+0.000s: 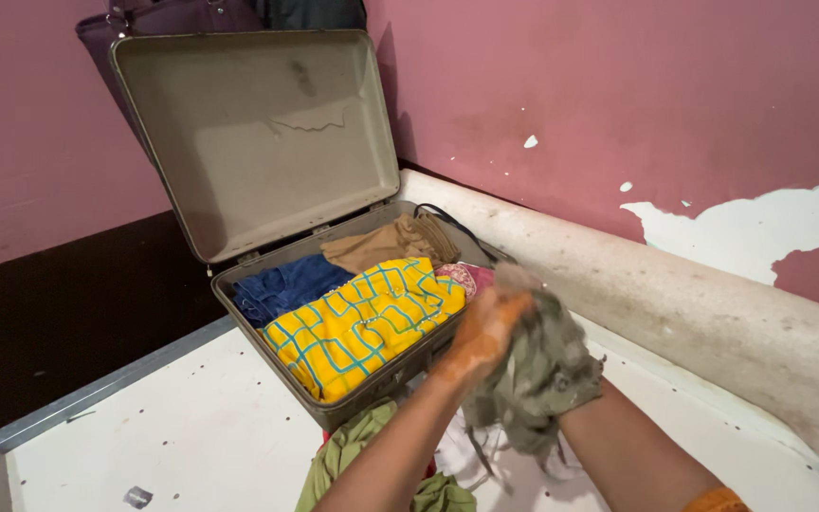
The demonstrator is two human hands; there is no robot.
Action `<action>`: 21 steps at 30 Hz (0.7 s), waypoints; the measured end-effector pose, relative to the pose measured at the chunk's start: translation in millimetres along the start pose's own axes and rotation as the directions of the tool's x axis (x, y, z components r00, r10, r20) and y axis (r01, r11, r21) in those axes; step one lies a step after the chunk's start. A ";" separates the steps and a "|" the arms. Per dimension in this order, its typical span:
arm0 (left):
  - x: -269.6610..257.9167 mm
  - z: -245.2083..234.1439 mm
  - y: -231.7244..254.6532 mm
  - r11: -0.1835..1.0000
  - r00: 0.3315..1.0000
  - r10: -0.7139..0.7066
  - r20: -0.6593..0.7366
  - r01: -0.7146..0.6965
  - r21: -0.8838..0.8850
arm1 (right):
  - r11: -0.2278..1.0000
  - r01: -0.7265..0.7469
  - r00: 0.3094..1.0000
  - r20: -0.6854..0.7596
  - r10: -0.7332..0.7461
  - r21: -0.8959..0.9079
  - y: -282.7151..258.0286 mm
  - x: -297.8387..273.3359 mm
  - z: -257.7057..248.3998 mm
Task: The person folds and packs various pieces of clothing into a suitcase. They pick up items from a pile on the floor, including a yellow patterned garment and a green shirt, folding them by hand and placing them into the compartments of the open suitcase.
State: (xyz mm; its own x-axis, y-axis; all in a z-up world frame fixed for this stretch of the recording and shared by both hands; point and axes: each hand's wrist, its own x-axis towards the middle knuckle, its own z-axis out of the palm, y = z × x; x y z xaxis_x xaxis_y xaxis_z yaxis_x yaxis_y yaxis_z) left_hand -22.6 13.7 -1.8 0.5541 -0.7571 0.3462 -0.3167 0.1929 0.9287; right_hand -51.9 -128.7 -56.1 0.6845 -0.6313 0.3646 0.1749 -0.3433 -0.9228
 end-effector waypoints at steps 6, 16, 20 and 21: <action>36.4 -5.3 31.7 0.854 0.934 -0.150 -0.323 0.287 0.434 | 0.823 -0.002 0.995 -0.081 -0.053 -0.567 2.8 14.3 12.8; 30.8 0.0 18.8 0.838 0.965 -0.035 0.260 -0.113 0.534 | -0.068 -0.437 0.898 -0.440 0.031 -0.897 28.5 19.3 44.1; 10.5 13.8 21.4 0.895 0.883 -0.011 0.470 -0.201 0.398 | -0.399 -0.650 0.716 -0.697 -0.035 -0.647 26.4 9.5 69.6; 9.2 13.1 20.9 0.909 0.882 -0.041 0.470 -0.162 0.383 | -0.424 -0.669 0.688 -0.724 -0.045 -0.610 23.3 7.7 73.0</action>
State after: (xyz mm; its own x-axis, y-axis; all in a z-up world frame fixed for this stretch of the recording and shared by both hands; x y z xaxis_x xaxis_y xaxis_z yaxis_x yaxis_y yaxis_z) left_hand -34.2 2.5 19.0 0.1393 -0.9688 0.2049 -0.6728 0.0593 0.7374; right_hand 9.1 -90.8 -84.0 -0.0490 -0.9224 0.3831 -0.9640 0.1441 0.2236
